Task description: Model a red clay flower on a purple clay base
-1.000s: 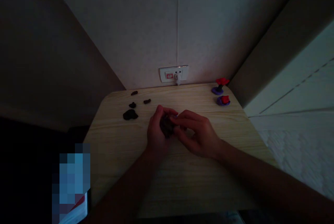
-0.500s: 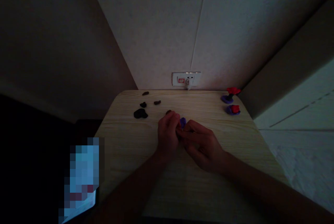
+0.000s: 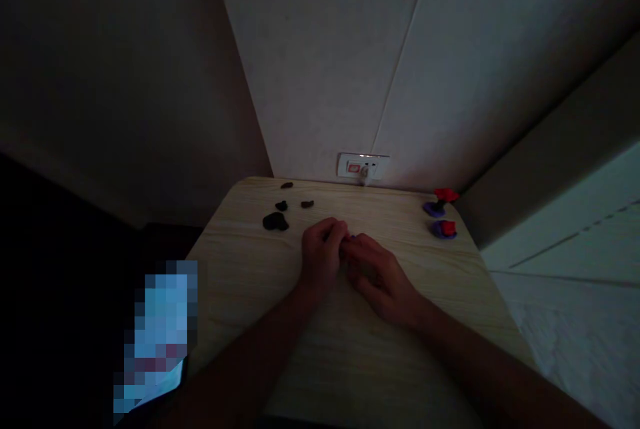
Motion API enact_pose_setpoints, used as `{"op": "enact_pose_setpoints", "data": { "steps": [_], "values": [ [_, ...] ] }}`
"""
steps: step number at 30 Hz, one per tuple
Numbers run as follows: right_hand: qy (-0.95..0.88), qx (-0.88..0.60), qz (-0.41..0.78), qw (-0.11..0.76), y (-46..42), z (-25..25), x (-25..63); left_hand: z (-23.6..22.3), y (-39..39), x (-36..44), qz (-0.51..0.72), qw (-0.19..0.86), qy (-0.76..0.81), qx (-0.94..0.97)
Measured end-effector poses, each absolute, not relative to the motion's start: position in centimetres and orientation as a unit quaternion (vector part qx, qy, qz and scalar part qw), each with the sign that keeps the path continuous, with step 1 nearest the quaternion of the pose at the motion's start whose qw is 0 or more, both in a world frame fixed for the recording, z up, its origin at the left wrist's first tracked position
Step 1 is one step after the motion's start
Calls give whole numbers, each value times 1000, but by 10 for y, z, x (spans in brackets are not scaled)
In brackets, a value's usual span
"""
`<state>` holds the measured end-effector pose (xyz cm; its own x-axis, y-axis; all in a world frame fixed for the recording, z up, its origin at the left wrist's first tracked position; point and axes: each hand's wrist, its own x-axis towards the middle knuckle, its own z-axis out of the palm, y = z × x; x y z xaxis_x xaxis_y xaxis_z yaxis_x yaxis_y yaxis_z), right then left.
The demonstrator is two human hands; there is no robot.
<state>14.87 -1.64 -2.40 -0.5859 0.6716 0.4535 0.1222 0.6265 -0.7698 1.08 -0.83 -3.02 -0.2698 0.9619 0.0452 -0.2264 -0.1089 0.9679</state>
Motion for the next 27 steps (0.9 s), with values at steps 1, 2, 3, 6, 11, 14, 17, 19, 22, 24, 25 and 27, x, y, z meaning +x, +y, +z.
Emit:
{"op": "enact_pose_setpoints", "data": {
  "steps": [1, 2, 3, 6, 11, 14, 17, 19, 22, 24, 25, 27],
  "values": [
    [-814, -241, 354, 392, -15, -25, 149, -30, -6, 8, 640, 471, 477, 375],
    [-812, -241, 350, 401, -14, -25, 150, -29, -4, 5, 650, 472, 474, 361],
    [-808, -246, 343, 412, -12, -25, 151, -29, -1, 1, 666, 467, 470, 344],
    [-780, -309, 323, 437, 0, -23, 154, -29, 9, -14, 726, 436, 458, 270],
    [-771, -429, 292, 370, 49, -13, 135, -29, 20, -28, 780, 418, 427, 189],
    [-807, -443, 281, 271, 85, -8, 104, -31, 20, -27, 774, 446, 412, 179],
    [-832, -431, 284, 206, 113, -9, 72, -34, 19, -25, 759, 473, 413, 169],
    [-837, -423, 286, 198, 124, -12, 57, -37, 19, -25, 754, 479, 413, 175],
    [-840, -411, 293, 200, 132, -15, 50, -40, 22, -27, 761, 481, 397, 182],
    [-837, -407, 297, 214, 131, -15, 56, -42, 24, -28, 766, 476, 394, 177],
    [-834, -407, 298, 224, 128, -15, 63, -42, 24, -28, 767, 470, 400, 180],
    [-822, -407, 308, 251, 117, -15, 82, -43, 25, -27, 761, 451, 419, 205]
  ]
}}
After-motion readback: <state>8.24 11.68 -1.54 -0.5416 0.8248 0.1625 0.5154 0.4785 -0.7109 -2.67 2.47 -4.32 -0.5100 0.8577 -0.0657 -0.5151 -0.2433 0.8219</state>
